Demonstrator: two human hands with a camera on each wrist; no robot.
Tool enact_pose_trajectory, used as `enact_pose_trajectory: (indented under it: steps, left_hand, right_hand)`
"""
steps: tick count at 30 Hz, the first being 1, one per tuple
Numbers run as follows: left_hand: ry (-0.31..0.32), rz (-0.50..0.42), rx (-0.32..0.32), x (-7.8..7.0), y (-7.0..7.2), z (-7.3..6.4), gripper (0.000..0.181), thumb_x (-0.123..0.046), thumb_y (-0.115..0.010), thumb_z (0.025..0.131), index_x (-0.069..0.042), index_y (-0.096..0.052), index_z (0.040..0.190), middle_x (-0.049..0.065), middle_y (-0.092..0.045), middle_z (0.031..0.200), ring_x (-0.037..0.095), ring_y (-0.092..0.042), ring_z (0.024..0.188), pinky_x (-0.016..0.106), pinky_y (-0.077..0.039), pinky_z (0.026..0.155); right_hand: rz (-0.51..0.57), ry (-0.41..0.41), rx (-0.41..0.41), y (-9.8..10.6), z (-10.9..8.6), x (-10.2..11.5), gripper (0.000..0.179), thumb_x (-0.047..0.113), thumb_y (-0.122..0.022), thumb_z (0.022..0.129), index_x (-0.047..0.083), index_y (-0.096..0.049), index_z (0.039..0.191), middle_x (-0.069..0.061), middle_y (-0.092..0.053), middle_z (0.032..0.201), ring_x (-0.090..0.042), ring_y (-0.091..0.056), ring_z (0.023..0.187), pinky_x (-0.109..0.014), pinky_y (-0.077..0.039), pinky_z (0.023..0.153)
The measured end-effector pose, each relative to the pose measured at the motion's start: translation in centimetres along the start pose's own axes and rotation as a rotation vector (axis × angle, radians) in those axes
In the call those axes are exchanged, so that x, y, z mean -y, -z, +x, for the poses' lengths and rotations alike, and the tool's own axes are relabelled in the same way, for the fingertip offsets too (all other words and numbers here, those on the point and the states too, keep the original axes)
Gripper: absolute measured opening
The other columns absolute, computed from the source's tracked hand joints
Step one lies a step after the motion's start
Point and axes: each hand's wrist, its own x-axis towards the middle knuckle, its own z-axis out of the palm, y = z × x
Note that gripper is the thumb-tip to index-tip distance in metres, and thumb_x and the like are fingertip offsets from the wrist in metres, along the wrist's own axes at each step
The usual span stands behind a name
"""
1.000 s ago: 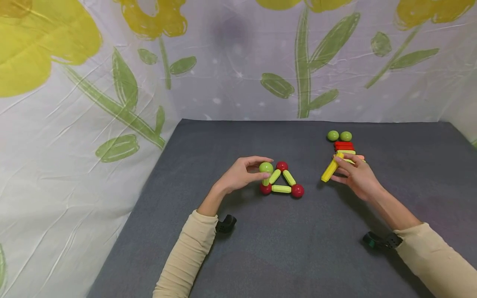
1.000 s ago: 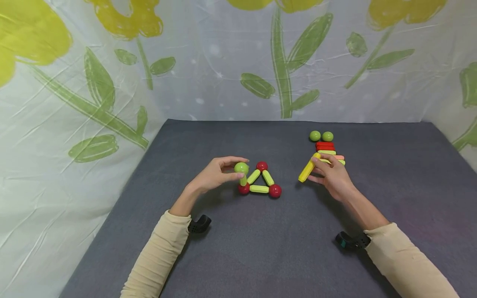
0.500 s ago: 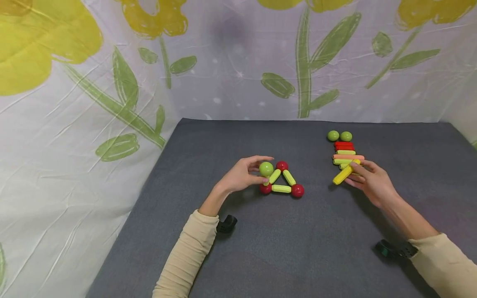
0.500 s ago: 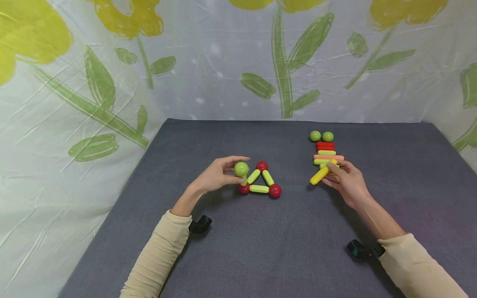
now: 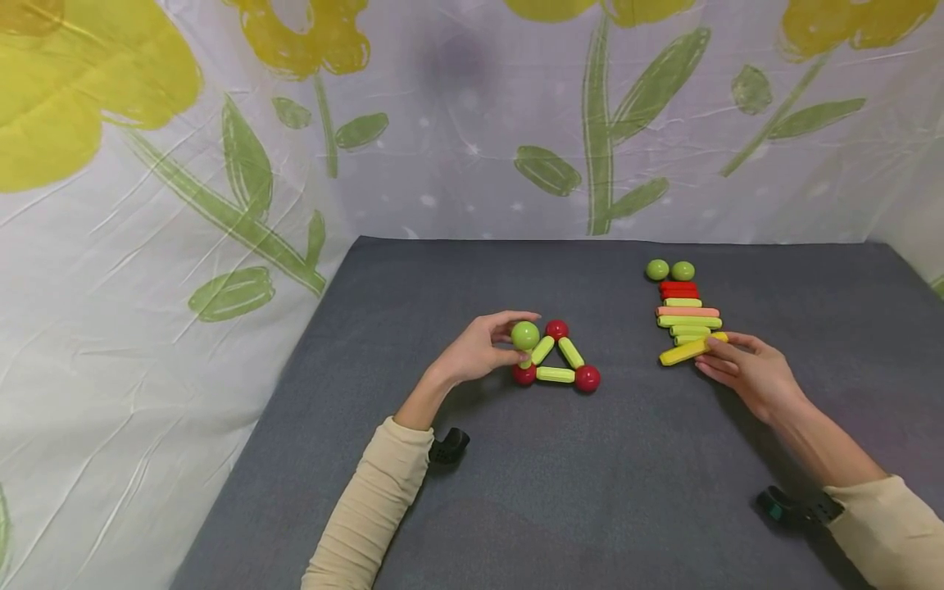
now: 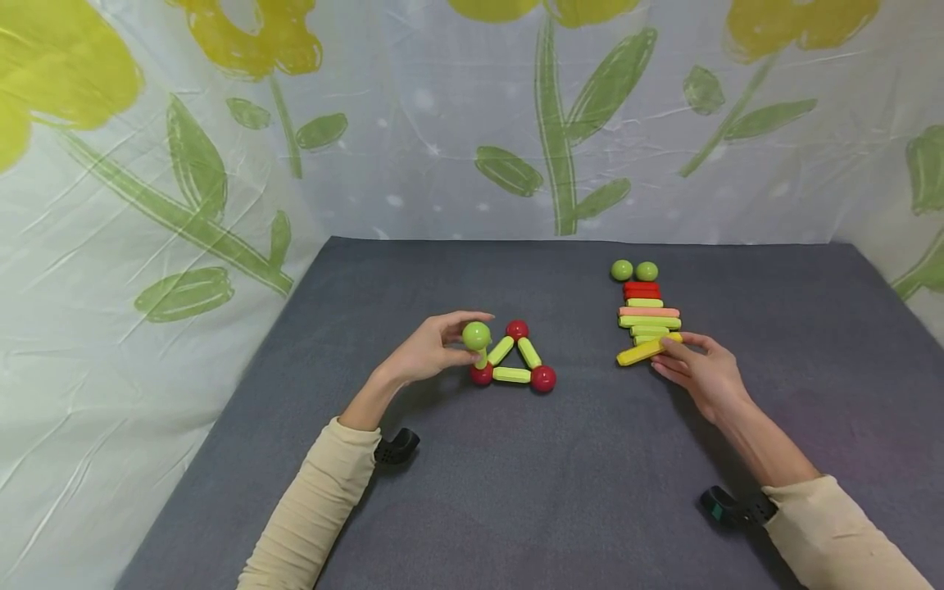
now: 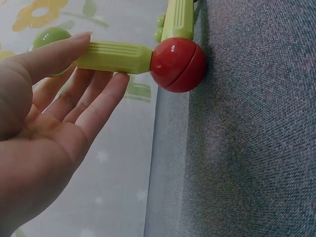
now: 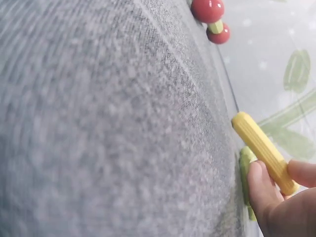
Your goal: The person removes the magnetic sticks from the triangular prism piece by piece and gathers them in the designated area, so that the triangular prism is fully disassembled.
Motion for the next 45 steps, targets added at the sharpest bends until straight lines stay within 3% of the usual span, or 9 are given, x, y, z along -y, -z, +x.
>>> enact_pose_trajectory:
  steps: [6,16,27,33,35,38,41,45]
  left_hand:
    - [-0.005,0.011,-0.007,0.1,0.0,0.1,0.056,0.006,-0.071,0.083,-0.008,-0.054,0.134,0.007,-0.06,0.115,0.019,-0.061,0.1,0.032,-0.049,0.087]
    - [-0.008,0.016,-0.004,0.1,-0.1,0.1,0.055,0.006,-0.071,0.082,-0.007,-0.055,0.133,0.008,-0.061,0.113,0.018,-0.062,0.1,0.03,-0.049,0.085]
    - [0.0,0.009,0.0,0.1,-0.1,0.0,0.054,0.004,-0.071,0.083,-0.008,-0.055,0.134,0.007,-0.061,0.115,0.018,-0.061,0.101,0.031,-0.05,0.084]
    - [-0.012,0.001,0.007,0.1,-0.1,0.0,0.054,0.005,-0.07,0.083,-0.007,-0.055,0.133,0.008,-0.061,0.116,0.018,-0.062,0.1,0.031,-0.05,0.084]
    - [-0.01,0.002,0.01,0.1,-0.1,0.0,0.054,0.004,-0.071,0.083,-0.007,-0.055,0.133,0.008,-0.061,0.116,0.018,-0.062,0.1,0.031,-0.05,0.084]
    - [0.001,0.009,0.006,0.1,0.0,0.0,0.054,0.003,-0.071,0.083,-0.008,-0.055,0.133,0.007,-0.061,0.115,0.018,-0.061,0.1,0.031,-0.05,0.085]
    - [0.012,0.017,0.002,0.0,0.1,0.0,0.054,0.002,-0.072,0.083,-0.009,-0.055,0.133,0.006,-0.061,0.115,0.018,-0.061,0.101,0.032,-0.049,0.085]
    - [0.015,0.023,0.005,0.0,0.1,0.0,0.053,0.001,-0.071,0.084,-0.009,-0.055,0.134,0.006,-0.06,0.116,0.018,-0.061,0.103,0.032,-0.049,0.086]
  right_hand:
    - [-0.04,-0.06,-0.009,0.5,0.2,0.1,0.047,0.009,-0.071,0.086,0.01,-0.034,0.116,0.002,-0.062,0.091,-0.014,-0.068,0.083,-0.032,-0.053,0.08]
    - [-0.255,-0.138,-0.097,1.6,0.2,0.2,0.042,0.024,-0.073,0.085,0.013,-0.04,0.109,0.006,-0.064,0.082,-0.008,-0.066,0.075,-0.025,-0.055,0.071]
    - [-0.129,-0.19,-0.045,2.1,0.1,0.6,0.041,0.019,-0.072,0.086,0.011,-0.039,0.11,0.004,-0.069,0.082,-0.012,-0.068,0.078,-0.027,-0.054,0.074]
    - [-0.178,-0.2,-0.03,2.3,0.2,0.5,0.038,0.019,-0.065,0.092,0.008,-0.039,0.117,0.004,-0.068,0.084,-0.011,-0.068,0.081,-0.028,-0.054,0.078]
    - [-0.192,-0.201,-0.014,2.4,0.2,0.4,0.048,0.019,-0.062,0.094,0.002,-0.035,0.13,0.004,-0.068,0.086,-0.01,-0.067,0.082,-0.029,-0.053,0.079]
    - [-0.191,-0.193,0.028,2.6,0.1,0.4,0.075,0.02,-0.059,0.096,-0.005,-0.011,0.147,0.004,-0.067,0.088,-0.01,-0.067,0.084,-0.029,-0.053,0.08]
    - [-0.157,-0.183,0.066,2.7,0.1,0.4,0.089,0.02,-0.062,0.095,-0.001,0.005,0.15,0.005,-0.066,0.091,-0.011,-0.067,0.086,-0.03,-0.053,0.08]
    - [-0.132,-0.18,0.095,2.9,0.1,0.5,0.091,0.021,-0.063,0.094,0.002,0.006,0.15,0.005,-0.066,0.093,-0.011,-0.066,0.088,-0.031,-0.053,0.08]
